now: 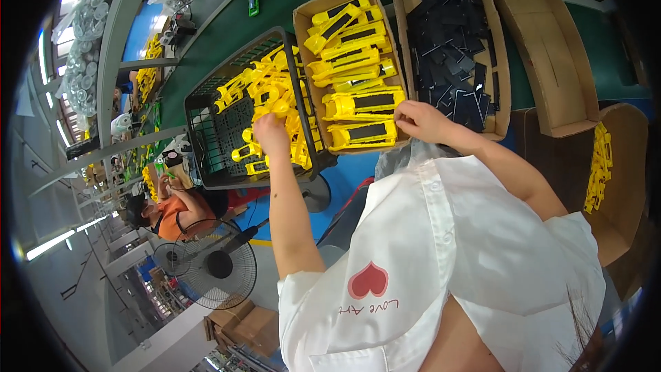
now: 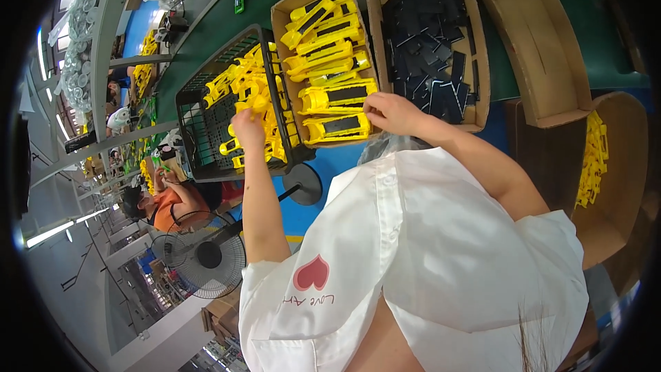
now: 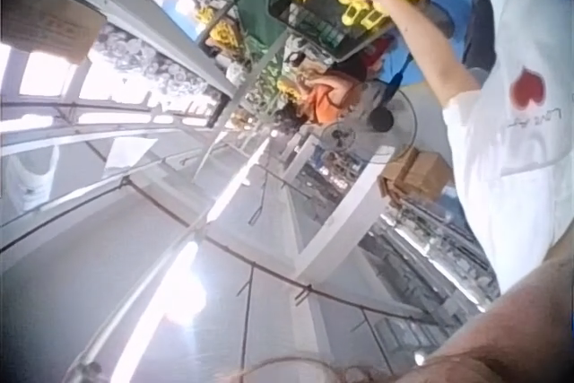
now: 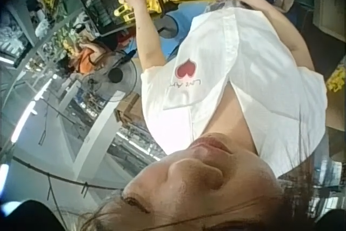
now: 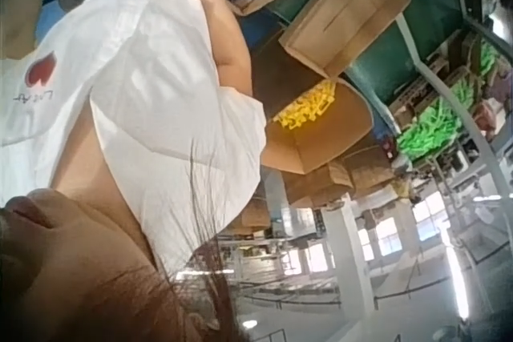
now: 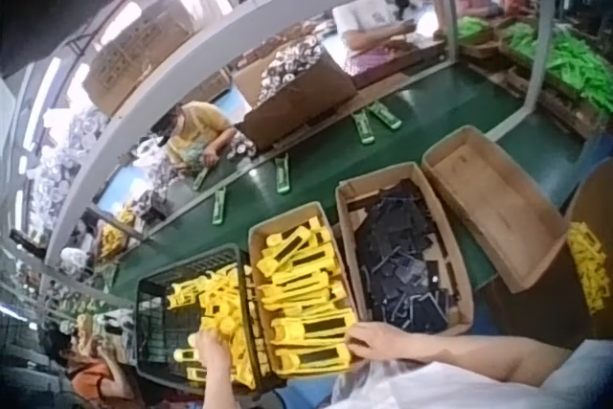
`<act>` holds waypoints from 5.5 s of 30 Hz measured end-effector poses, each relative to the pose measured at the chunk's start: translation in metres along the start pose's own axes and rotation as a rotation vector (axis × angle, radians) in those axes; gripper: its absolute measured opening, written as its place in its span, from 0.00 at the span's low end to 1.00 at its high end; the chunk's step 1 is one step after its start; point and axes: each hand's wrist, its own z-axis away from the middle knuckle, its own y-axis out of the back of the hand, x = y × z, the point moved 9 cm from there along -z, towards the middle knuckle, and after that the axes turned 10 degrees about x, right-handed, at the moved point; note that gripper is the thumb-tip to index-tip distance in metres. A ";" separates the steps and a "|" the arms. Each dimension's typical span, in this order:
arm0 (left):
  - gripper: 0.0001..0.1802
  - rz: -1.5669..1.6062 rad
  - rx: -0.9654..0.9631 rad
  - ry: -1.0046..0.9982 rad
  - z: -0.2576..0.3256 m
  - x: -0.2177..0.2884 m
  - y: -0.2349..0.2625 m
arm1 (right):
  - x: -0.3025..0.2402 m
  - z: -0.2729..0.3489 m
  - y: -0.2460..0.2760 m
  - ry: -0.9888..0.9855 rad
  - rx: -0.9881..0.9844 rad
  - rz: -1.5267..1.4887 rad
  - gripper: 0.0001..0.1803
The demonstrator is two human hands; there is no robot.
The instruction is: Assembling plastic flashlight housings by manually inserting internal black components.
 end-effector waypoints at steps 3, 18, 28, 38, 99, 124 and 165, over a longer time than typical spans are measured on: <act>0.06 0.267 0.369 0.267 -0.009 -0.009 0.072 | 0.011 0.007 0.010 -0.100 -0.036 -0.173 0.05; 0.13 2.170 -0.116 0.817 0.013 0.221 0.065 | -0.061 0.019 0.128 -0.202 -0.028 -0.995 0.21; 0.10 2.154 -0.389 0.936 0.024 0.263 0.046 | -0.045 0.056 0.157 -0.600 0.276 -0.848 0.13; 0.29 1.479 -0.227 0.603 0.020 0.243 0.058 | -0.007 0.063 0.143 -0.779 0.260 -0.927 0.09; 0.20 2.253 -0.482 0.975 0.028 0.199 0.033 | -0.097 -0.017 0.062 -0.147 0.713 0.275 0.20; 0.14 2.168 -0.499 0.858 0.024 0.179 0.035 | -0.072 -0.015 0.054 -0.342 0.332 -0.215 0.08; 0.16 2.118 -0.645 0.862 0.022 0.185 0.019 | -0.068 -0.019 0.054 -0.463 0.258 -0.163 0.10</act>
